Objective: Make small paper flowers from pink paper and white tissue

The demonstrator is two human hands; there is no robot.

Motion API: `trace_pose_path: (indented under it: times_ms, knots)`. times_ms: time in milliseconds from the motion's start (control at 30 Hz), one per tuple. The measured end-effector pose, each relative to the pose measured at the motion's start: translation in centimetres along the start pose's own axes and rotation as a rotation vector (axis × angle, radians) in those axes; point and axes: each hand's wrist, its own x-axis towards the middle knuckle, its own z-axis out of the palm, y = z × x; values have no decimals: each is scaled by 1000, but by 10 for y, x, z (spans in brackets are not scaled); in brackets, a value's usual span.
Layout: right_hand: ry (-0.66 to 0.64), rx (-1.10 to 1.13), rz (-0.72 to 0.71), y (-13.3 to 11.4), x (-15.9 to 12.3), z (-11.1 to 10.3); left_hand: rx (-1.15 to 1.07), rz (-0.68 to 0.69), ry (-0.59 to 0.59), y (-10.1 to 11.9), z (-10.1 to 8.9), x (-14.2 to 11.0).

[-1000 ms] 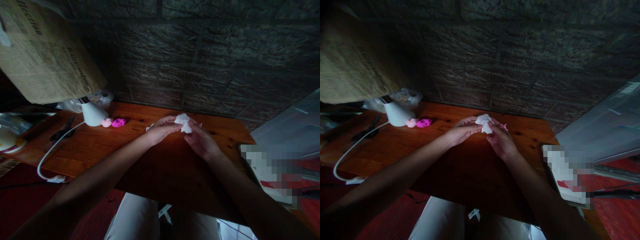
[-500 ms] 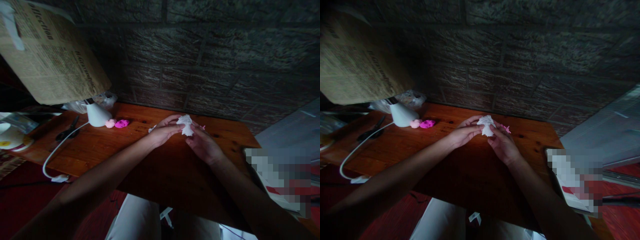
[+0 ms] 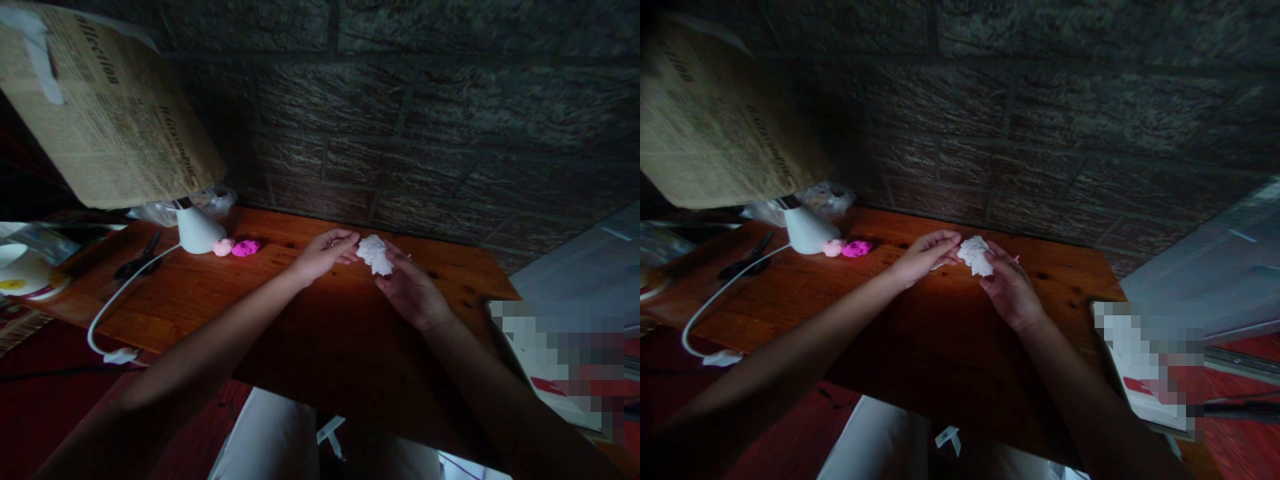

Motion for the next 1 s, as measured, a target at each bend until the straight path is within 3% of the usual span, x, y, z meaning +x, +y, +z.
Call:
trace_pose_path:
  times_ms: [100, 200, 300, 533, 667, 767, 867, 1000]
  knots:
    - [-5, -11, -8, 0, 0, -1, 540, 176, -4, 9, -24, 1]
    - [-14, -28, -24, 2, 1, -2, 912, 151, -80, 14, -42, -1]
    - [-5, -131, -71, 3, 0, -3, 1077, 131, -168, 11, -49, -2]
    - [-72, -905, -531, 3, -4, -9, 1133, 105, -103, 5, -46, 1]
    - [-269, -1139, -541, 8, -4, -15, 1135, 218, -55, 9, -40, -1]
    - [-365, -1163, -536, 7, -4, -16, 1036, 366, -107, 10, -33, -2]
    - [-246, -1151, -625, 0, -5, -14, 940, 491, -186, 10, -26, -4]
    - [-75, -1139, -720, -6, -5, -14, 918, 551, -247, 11, -18, -9]
